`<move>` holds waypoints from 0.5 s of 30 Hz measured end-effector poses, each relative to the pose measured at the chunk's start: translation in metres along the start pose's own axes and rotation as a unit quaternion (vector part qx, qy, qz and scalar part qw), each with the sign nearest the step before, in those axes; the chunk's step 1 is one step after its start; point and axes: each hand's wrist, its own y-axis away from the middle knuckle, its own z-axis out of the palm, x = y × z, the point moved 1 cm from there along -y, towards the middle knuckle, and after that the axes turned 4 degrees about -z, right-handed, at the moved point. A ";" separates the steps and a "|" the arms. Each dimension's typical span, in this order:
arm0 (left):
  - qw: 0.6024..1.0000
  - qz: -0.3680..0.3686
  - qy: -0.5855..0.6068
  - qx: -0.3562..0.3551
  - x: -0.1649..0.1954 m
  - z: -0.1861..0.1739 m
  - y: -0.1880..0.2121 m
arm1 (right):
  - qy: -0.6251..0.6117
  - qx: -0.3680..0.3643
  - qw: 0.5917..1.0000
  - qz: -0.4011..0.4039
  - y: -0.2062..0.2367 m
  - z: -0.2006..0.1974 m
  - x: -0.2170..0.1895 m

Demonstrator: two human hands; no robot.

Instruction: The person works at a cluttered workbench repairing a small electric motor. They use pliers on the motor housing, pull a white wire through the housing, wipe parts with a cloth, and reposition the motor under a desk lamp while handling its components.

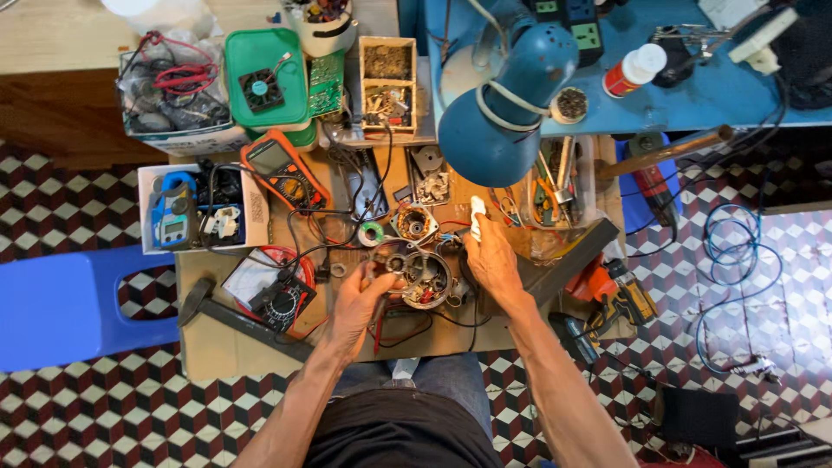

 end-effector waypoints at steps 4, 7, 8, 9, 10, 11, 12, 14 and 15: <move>0.991 0.101 -0.092 -0.012 0.010 0.021 -0.010 | 0.009 -0.115 0.992 -0.040 -0.030 -0.011 0.004; 0.936 0.216 -0.277 0.037 0.028 0.033 -0.009 | -0.014 -0.078 0.993 0.091 -0.057 -0.018 0.017; 0.899 0.252 -0.353 0.057 0.034 0.035 -0.006 | 0.008 -0.029 0.999 0.033 -0.071 -0.017 0.019; 0.890 0.272 -0.360 0.060 0.040 0.037 -0.005 | 0.027 0.021 0.999 -0.026 -0.085 -0.017 0.021; 0.881 0.290 -0.368 0.061 0.046 0.039 -0.004 | 0.040 0.014 0.997 -0.059 -0.098 -0.015 0.024; 0.871 0.309 -0.377 0.062 0.050 0.040 -0.004 | 0.058 0.002 0.996 -0.071 -0.111 -0.011 0.026; 0.867 0.314 -0.381 0.065 0.054 0.041 -0.004 | 0.083 -0.014 0.994 -0.067 -0.123 -0.006 0.028; 0.859 0.325 -0.390 0.069 0.059 0.042 -0.005 | 0.137 -0.048 0.989 -0.026 -0.148 0.006 0.030; 0.856 0.328 -0.393 0.075 0.060 0.043 -0.008 | 0.152 -0.058 0.987 -0.014 -0.159 0.011 0.029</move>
